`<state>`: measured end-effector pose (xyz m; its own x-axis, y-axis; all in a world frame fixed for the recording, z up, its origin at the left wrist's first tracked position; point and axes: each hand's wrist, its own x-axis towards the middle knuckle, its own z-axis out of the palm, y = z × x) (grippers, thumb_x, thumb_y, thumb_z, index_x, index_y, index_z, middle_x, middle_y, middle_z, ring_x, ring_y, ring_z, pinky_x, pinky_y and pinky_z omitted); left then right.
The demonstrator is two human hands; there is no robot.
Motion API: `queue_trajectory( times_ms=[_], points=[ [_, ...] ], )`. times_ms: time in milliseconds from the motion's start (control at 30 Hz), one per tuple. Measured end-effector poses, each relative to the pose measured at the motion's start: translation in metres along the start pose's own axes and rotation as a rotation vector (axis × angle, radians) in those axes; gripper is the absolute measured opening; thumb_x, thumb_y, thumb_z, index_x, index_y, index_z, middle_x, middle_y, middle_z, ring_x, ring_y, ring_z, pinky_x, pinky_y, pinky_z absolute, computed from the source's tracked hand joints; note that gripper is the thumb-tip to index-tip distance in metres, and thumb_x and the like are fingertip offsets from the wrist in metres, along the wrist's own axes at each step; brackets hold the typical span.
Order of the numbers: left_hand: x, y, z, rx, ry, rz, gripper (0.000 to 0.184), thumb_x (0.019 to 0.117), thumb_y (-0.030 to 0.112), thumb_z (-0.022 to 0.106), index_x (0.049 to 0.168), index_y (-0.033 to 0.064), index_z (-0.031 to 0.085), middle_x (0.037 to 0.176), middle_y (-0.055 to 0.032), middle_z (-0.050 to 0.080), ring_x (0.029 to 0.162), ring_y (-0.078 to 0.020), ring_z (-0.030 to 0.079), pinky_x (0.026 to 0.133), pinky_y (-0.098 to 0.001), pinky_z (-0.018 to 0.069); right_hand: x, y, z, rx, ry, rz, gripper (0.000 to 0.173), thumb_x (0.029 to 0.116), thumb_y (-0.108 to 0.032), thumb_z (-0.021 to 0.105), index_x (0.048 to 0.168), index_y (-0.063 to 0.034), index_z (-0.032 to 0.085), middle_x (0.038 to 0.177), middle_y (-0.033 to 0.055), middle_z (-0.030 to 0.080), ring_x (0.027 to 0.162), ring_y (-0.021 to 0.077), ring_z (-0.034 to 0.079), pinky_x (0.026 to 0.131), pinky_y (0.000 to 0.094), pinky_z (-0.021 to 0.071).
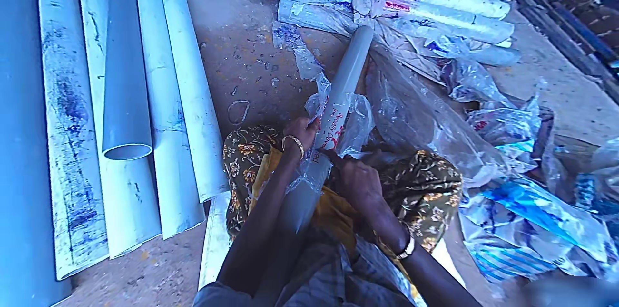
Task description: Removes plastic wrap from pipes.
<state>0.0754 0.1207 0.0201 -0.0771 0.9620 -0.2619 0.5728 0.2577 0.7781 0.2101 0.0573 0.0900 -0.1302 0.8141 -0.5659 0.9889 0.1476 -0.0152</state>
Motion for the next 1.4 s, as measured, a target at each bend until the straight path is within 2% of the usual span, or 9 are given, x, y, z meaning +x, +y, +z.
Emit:
queue_trajectory(
  times_ms=[267, 367, 533, 733, 933, 1067, 1167, 1267, 1400],
  points=[
    [-0.003, -0.009, 0.002, -0.082, 0.041, 0.017, 0.043, 0.1089, 0.027, 0.052, 0.089, -0.0081, 0.066, 0.085, -0.026, 0.064, 0.086, -0.0419, 0.064, 0.078, -0.061, 0.0485, -0.051, 0.006, 0.042, 0.036, 0.206, -0.17, 0.046, 0.101, -0.009, 0.053, 0.145, -0.019, 0.06, 0.092, 0.0237, 0.072, 0.081, 0.0451, 0.072, 0.067, 0.0563, 0.0542],
    [-0.004, -0.008, 0.001, -0.085, 0.03, 0.007, 0.043, 0.1094, 0.028, 0.051, 0.09, -0.0083, 0.066, 0.086, -0.0264, 0.064, 0.086, -0.0416, 0.063, 0.078, -0.0608, 0.0485, -0.045, 0.016, 0.031, 0.096, 0.191, -0.17, 0.045, 0.1022, -0.012, 0.052, 0.145, -0.0227, 0.061, 0.092, 0.0243, 0.073, 0.084, 0.0458, 0.071, 0.07, 0.0591, 0.0526],
    [-0.005, -0.009, -0.001, -0.06, 0.038, 0.031, 0.046, 0.1092, 0.028, 0.051, 0.086, -0.0088, 0.064, 0.083, -0.0261, 0.062, 0.081, -0.0415, 0.062, 0.074, -0.0597, 0.0492, -0.017, -0.004, 0.01, 0.003, 0.012, -0.042, 0.05, 0.1073, -0.013, 0.044, 0.157, -0.0203, 0.044, 0.124, 0.0239, 0.067, 0.11, 0.0429, 0.067, 0.088, 0.0565, 0.0512],
    [-0.008, -0.016, -0.002, -0.134, 0.014, 0.013, 0.042, 0.1089, 0.028, 0.052, 0.094, -0.0091, 0.067, 0.091, -0.0269, 0.064, 0.085, -0.04, 0.063, 0.078, -0.0578, 0.0503, -0.047, -0.004, 0.035, 0.018, -0.04, -0.13, 0.05, 0.106, -0.014, 0.049, 0.156, -0.0195, 0.047, 0.111, 0.026, 0.071, 0.099, 0.0466, 0.07, 0.081, 0.0583, 0.0534],
    [0.004, -0.022, -0.001, -0.173, 0.006, 0.022, 0.047, 0.109, 0.03, 0.052, 0.087, -0.0099, 0.063, 0.078, -0.0211, 0.058, 0.072, -0.0318, 0.057, 0.07, -0.0514, 0.0482, -0.033, 0.013, 0.014, 0.052, 0.107, -0.152, 0.046, 0.1041, -0.013, 0.05, 0.148, -0.0222, 0.057, 0.102, 0.0253, 0.072, 0.094, 0.0464, 0.07, 0.077, 0.0599, 0.0517],
    [0.005, -0.017, -0.006, -0.157, -0.02, -0.025, 0.046, 0.1088, 0.029, 0.053, 0.087, -0.0109, 0.062, 0.083, -0.0214, 0.06, 0.079, -0.0317, 0.058, 0.077, -0.0522, 0.047, -0.024, -0.001, 0.019, 0.01, -0.012, -0.104, 0.049, 0.1076, -0.016, 0.044, 0.156, -0.0207, 0.046, 0.117, 0.0259, 0.069, 0.107, 0.0461, 0.067, 0.087, 0.0585, 0.0511],
    [-0.001, -0.025, -0.003, -0.194, -0.001, 0.009, 0.05, 0.1089, 0.035, 0.051, 0.085, -0.0076, 0.06, 0.075, -0.019, 0.055, 0.068, -0.0297, 0.054, 0.064, -0.0478, 0.0467, -0.042, 0.002, 0.048, 0.046, 0.103, -0.19, 0.047, 0.1038, -0.012, 0.051, 0.151, -0.0173, 0.054, 0.102, 0.0262, 0.072, 0.09, 0.0471, 0.071, 0.074, 0.058, 0.0539],
    [0.016, -0.021, -0.006, -0.192, -0.032, -0.021, 0.043, 0.1089, 0.025, 0.053, 0.09, -0.0116, 0.065, 0.084, -0.0196, 0.063, 0.077, -0.0267, 0.057, 0.079, -0.0481, 0.0477, -0.054, 0.017, 0.057, 0.08, 0.142, -0.223, 0.045, 0.1024, -0.012, 0.054, 0.146, -0.0197, 0.06, 0.095, 0.0251, 0.072, 0.085, 0.0467, 0.071, 0.071, 0.0584, 0.054],
    [0.021, -0.025, -0.006, -0.178, -0.035, 0.009, 0.043, 0.1083, 0.024, 0.054, 0.086, -0.0112, 0.062, 0.077, -0.0148, 0.057, 0.071, -0.022, 0.052, 0.074, -0.0438, 0.0459, -0.059, 0.039, 0.072, 0.222, 0.379, -0.382, 0.039, 0.0909, -0.007, 0.064, 0.128, -0.0176, 0.074, 0.078, 0.0203, 0.071, 0.067, 0.043, 0.07, 0.056, 0.0581, 0.0525]
  ],
)
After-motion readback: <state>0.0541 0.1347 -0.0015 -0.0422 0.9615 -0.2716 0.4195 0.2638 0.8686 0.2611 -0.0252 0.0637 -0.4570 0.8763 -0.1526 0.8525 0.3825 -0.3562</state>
